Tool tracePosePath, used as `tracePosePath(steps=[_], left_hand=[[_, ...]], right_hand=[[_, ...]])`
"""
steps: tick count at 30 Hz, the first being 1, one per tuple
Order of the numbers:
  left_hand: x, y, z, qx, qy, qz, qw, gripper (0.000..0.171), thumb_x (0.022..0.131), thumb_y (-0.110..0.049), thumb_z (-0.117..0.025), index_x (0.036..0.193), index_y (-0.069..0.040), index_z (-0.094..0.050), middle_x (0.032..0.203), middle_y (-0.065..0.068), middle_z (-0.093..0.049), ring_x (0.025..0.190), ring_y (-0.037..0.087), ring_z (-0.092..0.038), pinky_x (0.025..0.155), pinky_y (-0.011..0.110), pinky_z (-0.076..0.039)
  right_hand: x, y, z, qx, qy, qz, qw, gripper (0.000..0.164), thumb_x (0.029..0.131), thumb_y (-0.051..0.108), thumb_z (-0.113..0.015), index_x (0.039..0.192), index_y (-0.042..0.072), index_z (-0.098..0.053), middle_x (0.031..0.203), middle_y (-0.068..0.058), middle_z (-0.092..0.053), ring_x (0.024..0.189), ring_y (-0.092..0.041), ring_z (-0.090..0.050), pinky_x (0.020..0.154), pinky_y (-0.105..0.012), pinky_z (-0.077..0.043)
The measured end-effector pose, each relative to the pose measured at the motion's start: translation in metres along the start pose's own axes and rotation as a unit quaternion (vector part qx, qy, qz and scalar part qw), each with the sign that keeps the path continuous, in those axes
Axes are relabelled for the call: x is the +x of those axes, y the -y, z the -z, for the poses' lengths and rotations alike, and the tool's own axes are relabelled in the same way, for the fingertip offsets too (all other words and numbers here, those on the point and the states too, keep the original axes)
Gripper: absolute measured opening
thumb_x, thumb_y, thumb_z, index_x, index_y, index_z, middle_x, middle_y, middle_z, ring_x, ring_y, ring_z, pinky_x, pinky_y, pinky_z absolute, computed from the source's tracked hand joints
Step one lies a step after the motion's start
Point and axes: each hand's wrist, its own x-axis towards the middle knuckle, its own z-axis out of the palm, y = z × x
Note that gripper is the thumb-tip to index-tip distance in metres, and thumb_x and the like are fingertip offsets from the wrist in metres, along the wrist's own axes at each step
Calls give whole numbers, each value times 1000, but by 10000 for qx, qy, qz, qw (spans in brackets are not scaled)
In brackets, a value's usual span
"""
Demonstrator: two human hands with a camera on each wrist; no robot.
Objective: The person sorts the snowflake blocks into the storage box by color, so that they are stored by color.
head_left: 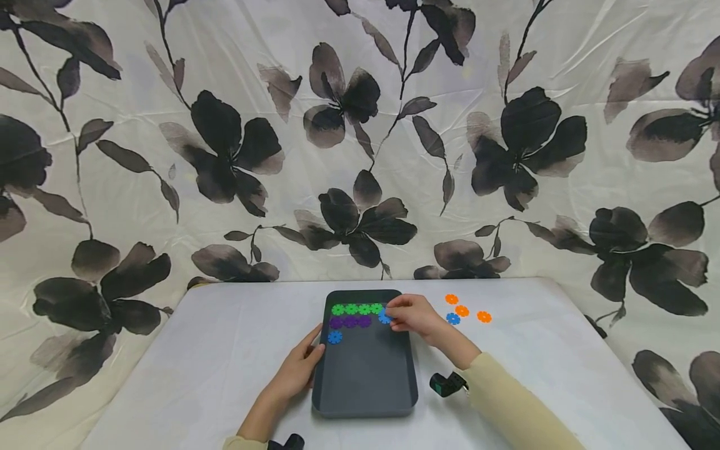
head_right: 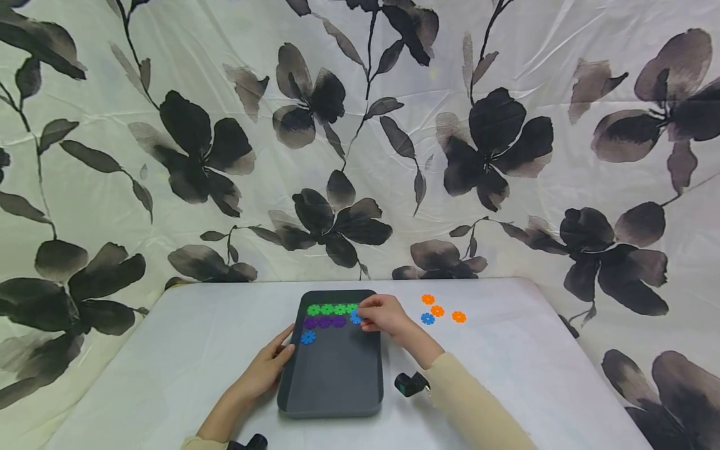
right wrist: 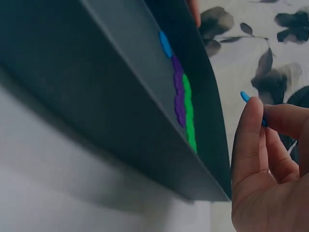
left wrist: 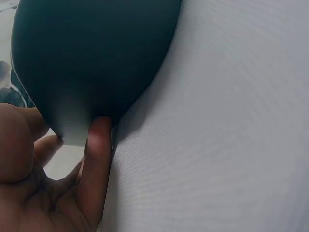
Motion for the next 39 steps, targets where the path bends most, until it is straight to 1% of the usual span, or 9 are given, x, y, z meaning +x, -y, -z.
tracePosePath(steps=[5,11,20,24,29,33,36,39], left_hand=[[1,1,0,54,-13,-24,10000,52,104,-28,-47,154,-24,-31,100,12,-55,67,22,-49,52,33,-46],[1,0,-1,81,-44,-52,9999,52,104,-27,-47,154,-22,-31,100,12,-55,67,21,-48,52,33,-46],[0,-3,-1,70,-50,-25,10000,52,104,-28,-47,153,-23,-32,100,11,-54,70,21,-48,52,33,-47],[-1,-2,-1,52,-56,-61,10000,52,104,-28,-47,153,-22,-32,101,12,-55,69,21,-49,51,32,-47],[-3,2,-1,9,-30,-72,10000,52,104,-26,-47,153,-20,-32,100,12,-55,68,21,-49,50,32,-47],[-3,3,-2,-53,-7,-111,9999,51,104,-26,-47,153,-20,-33,100,13,-55,71,21,-51,51,33,-47],[-3,1,-2,-64,-29,-114,9999,51,104,-26,-48,153,-22,-33,100,13,-55,71,21,-52,51,33,-48],[-2,0,-1,-57,-19,-186,9998,51,104,-25,-47,153,-20,-32,100,13,-55,70,21,-52,50,34,-48]], right_hand=[[4,0,-15,-107,154,-23,9998,19,92,10,-67,106,-2,-65,83,-9,-64,63,-14,-61,64,-28,-56],[9,1,-28,-79,263,38,9996,16,91,8,-67,103,-2,-66,81,-8,-64,62,-13,-61,65,-31,-57],[15,2,-42,-53,549,118,9984,21,92,6,-65,108,-8,-64,80,-11,-64,62,-13,-62,68,-35,-57],[18,-2,-51,-9,566,92,9984,19,91,5,-67,105,-7,-65,78,-11,-63,60,-13,-61,67,-35,-57],[23,-9,-59,42,553,-59,9984,17,91,5,-67,105,-5,-67,77,-12,-63,60,-13,-62,65,-33,-57],[24,-10,-64,73,506,-58,9987,17,91,4,-67,105,-6,-66,78,-13,-63,60,-13,-61,65,-33,-57],[25,-10,-66,106,523,-57,9986,15,91,3,-66,104,-6,-66,78,-12,-63,61,-13,-62,66,-33,-57],[28,-13,-67,195,555,-101,9982,15,91,1,-66,104,-7,-65,80,-12,-63,62,-13,-62,65,-32,-57]])
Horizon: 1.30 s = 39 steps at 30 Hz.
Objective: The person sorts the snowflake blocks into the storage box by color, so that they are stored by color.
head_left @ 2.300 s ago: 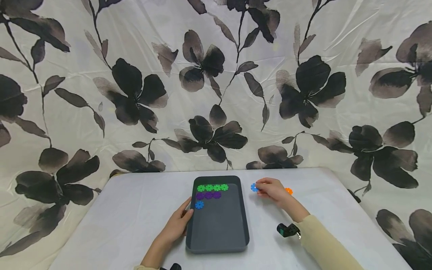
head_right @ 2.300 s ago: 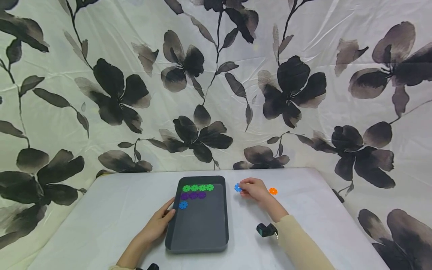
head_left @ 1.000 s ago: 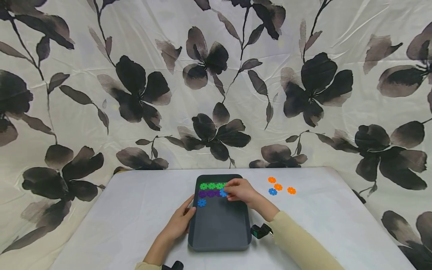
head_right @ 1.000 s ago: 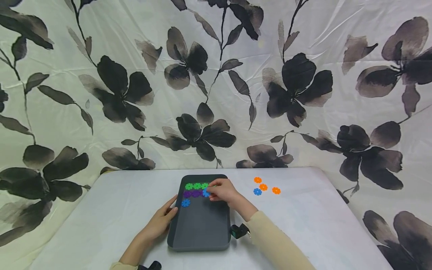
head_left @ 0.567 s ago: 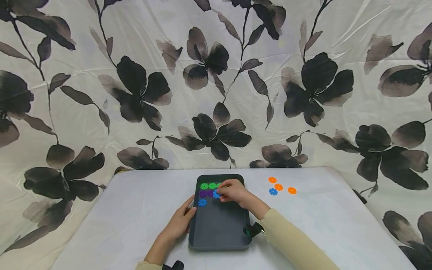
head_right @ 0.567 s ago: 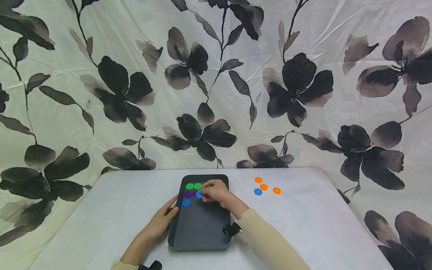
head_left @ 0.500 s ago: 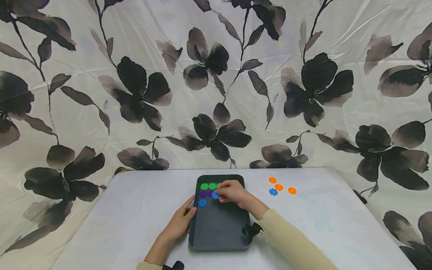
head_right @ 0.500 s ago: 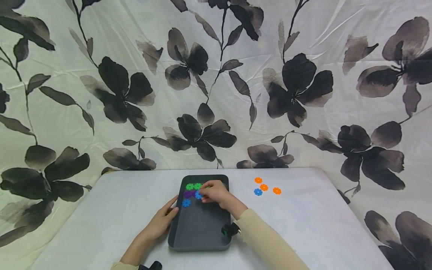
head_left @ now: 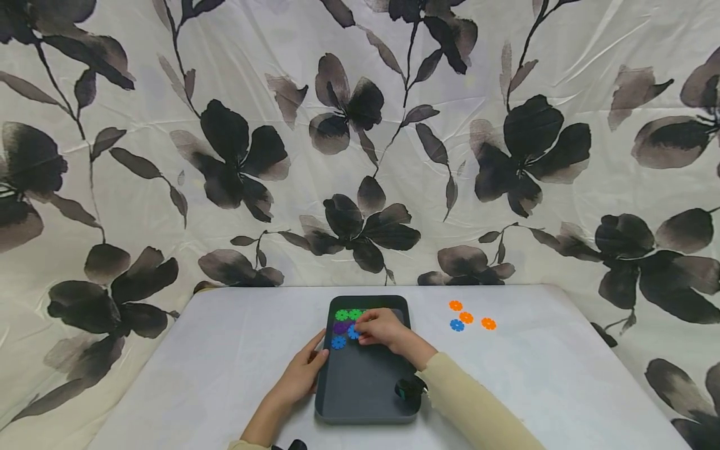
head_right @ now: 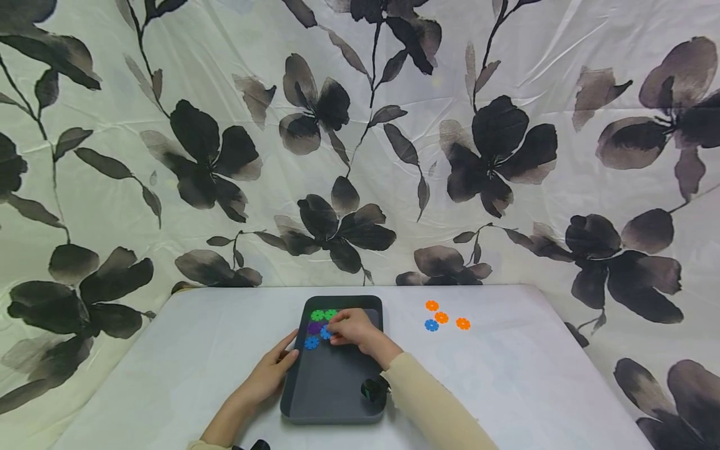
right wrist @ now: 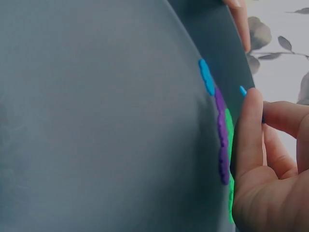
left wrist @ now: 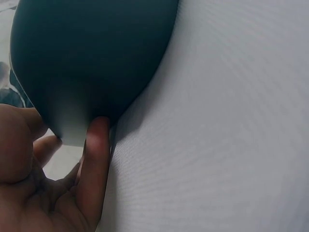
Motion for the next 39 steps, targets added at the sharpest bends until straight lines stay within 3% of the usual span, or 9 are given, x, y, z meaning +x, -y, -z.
tracePosePath(steps=[6,11,32,39], left_hand=[[0,-1,0,38,1,-38,10000,51,104,-25,-48,153,-19,-33,101,13,-56,74,22,-53,53,35,-48],[1,-1,0,90,-22,7,10000,52,104,-26,-48,153,-20,-33,100,12,-56,74,22,-52,54,35,-47],[12,3,8,-157,184,99,9997,53,104,-31,-47,154,-22,-30,105,13,-54,66,20,-51,50,31,-47],[16,3,12,-82,253,-22,9996,53,105,-29,-46,154,-19,-29,102,14,-55,63,19,-50,49,30,-46]], right_hand=[[0,-6,-2,106,9,-55,9999,17,90,-3,-64,106,-10,-64,87,-17,-64,62,-13,-62,62,-29,-56],[2,-8,-6,-40,-42,19,10000,19,89,-2,-66,106,-11,-64,82,-15,-63,60,-13,-62,62,-30,-57],[11,-15,-12,-465,-457,4,9979,14,87,0,-70,99,-7,-67,79,-14,-64,55,-11,-62,58,-30,-56],[15,-16,-13,-639,-604,89,9961,12,86,0,-71,97,-5,-67,80,-14,-65,54,-11,-62,56,-29,-56]])
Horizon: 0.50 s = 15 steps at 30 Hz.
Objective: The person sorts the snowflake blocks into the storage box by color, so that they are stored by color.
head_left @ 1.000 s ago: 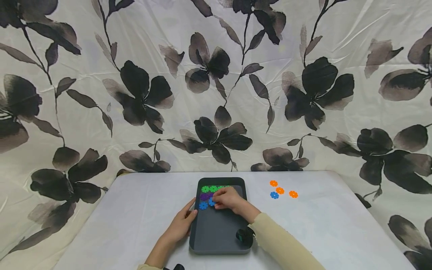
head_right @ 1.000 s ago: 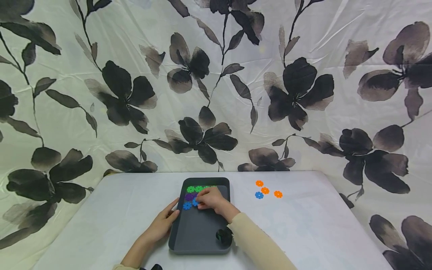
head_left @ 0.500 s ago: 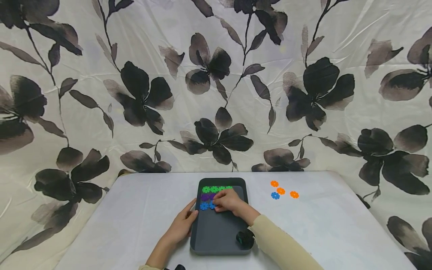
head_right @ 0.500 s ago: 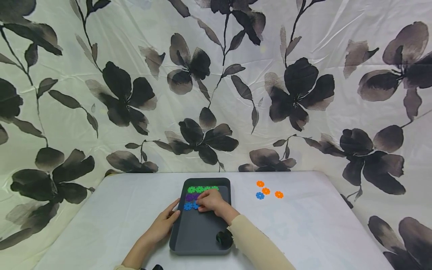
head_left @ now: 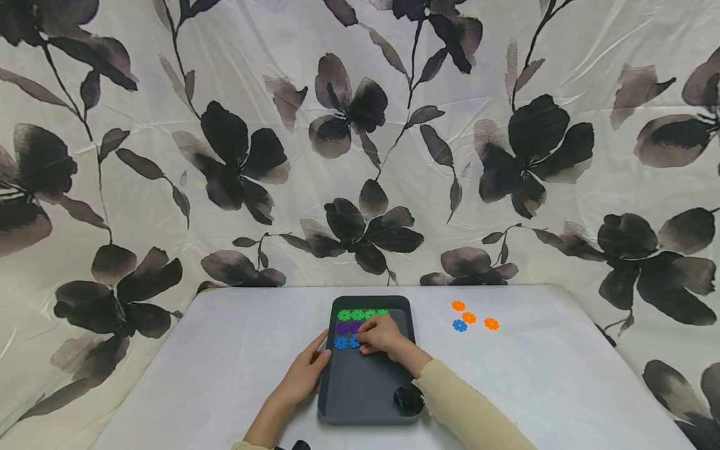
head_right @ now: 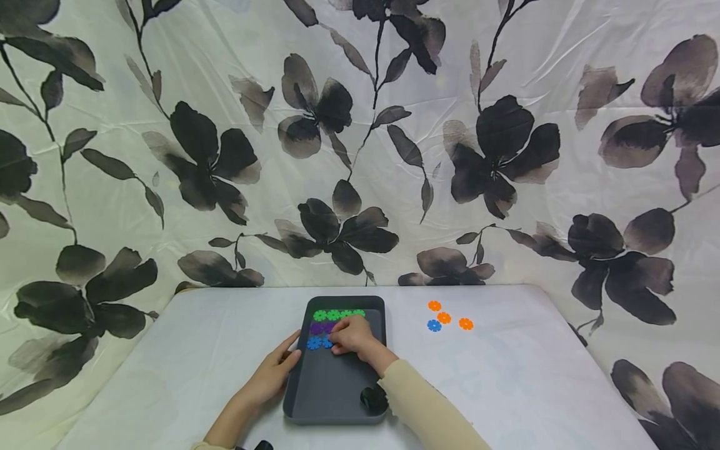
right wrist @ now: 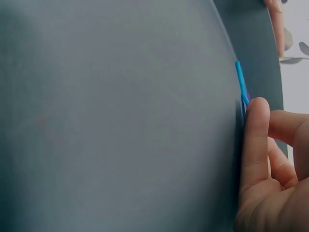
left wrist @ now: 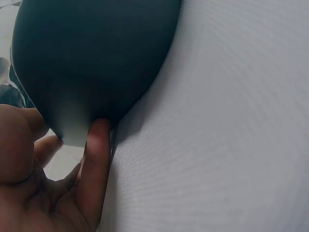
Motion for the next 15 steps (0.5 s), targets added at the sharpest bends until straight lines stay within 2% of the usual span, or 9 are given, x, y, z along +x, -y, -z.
tracePosePath(steps=[5,15], left_hand=[[-3,-3,-3,11,-66,116,9999,52,104,-29,-46,154,-23,-31,102,13,-54,66,19,-50,50,30,-46],[-11,-5,-8,-22,-163,120,9998,52,104,-28,-47,153,-21,-32,103,13,-55,70,21,-50,51,32,-47]], right_hand=[[-4,0,1,-71,-4,54,10000,12,85,1,-72,95,-4,-67,79,-14,-65,53,-11,-62,55,-29,-56],[-11,0,-1,-193,-16,196,9996,10,84,0,-72,90,-4,-66,74,-12,-65,50,-10,-60,52,-28,-55]])
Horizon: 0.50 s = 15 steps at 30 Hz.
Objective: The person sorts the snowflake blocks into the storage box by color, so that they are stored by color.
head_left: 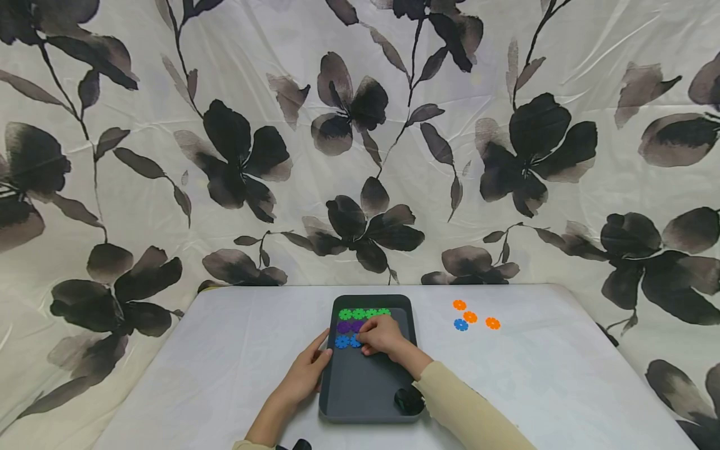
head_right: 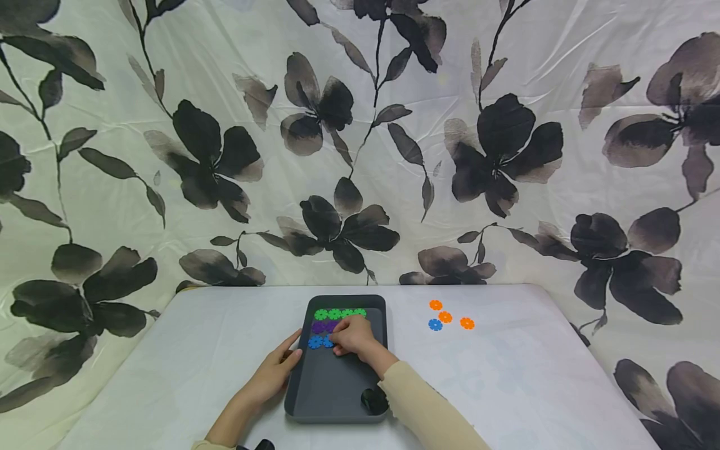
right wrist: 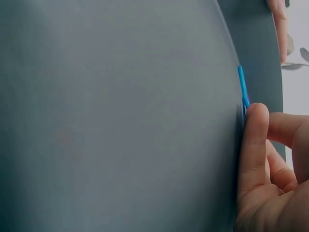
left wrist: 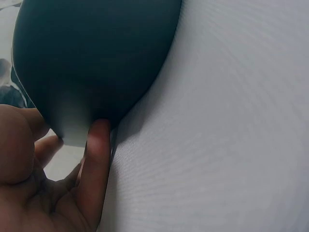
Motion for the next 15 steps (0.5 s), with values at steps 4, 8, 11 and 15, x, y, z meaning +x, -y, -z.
tracePosePath(steps=[4,8,11,15], left_hand=[[-3,1,-2,-14,-29,-23,10000,52,104,-29,-47,153,-22,-32,103,13,-55,71,21,-50,51,32,-47],[-5,2,-5,-55,-44,-80,9999,53,104,-29,-48,154,-21,-31,102,13,-55,70,21,-50,51,32,-46],[-5,3,-5,-33,-43,-134,9999,53,104,-28,-47,154,-20,-31,101,13,-55,68,21,-50,50,32,-46],[-5,3,-5,10,-40,-155,9999,52,104,-27,-47,154,-19,-31,102,13,-55,67,20,-49,50,31,-46]], right_hand=[[-2,-2,0,-60,-58,44,10000,9,84,0,-73,89,-3,-66,73,-12,-64,49,-10,-60,51,-28,-55],[-4,-5,-1,-159,-127,131,9997,9,84,0,-73,88,-3,-65,71,-12,-63,48,-9,-59,50,-28,-54],[-5,-7,-2,-175,-163,227,9995,8,84,-1,-72,87,-3,-65,70,-11,-63,47,-9,-59,49,-28,-54],[-6,-8,-3,-203,-206,320,9991,8,84,-1,-72,86,-3,-65,69,-10,-63,46,-9,-59,48,-28,-54]])
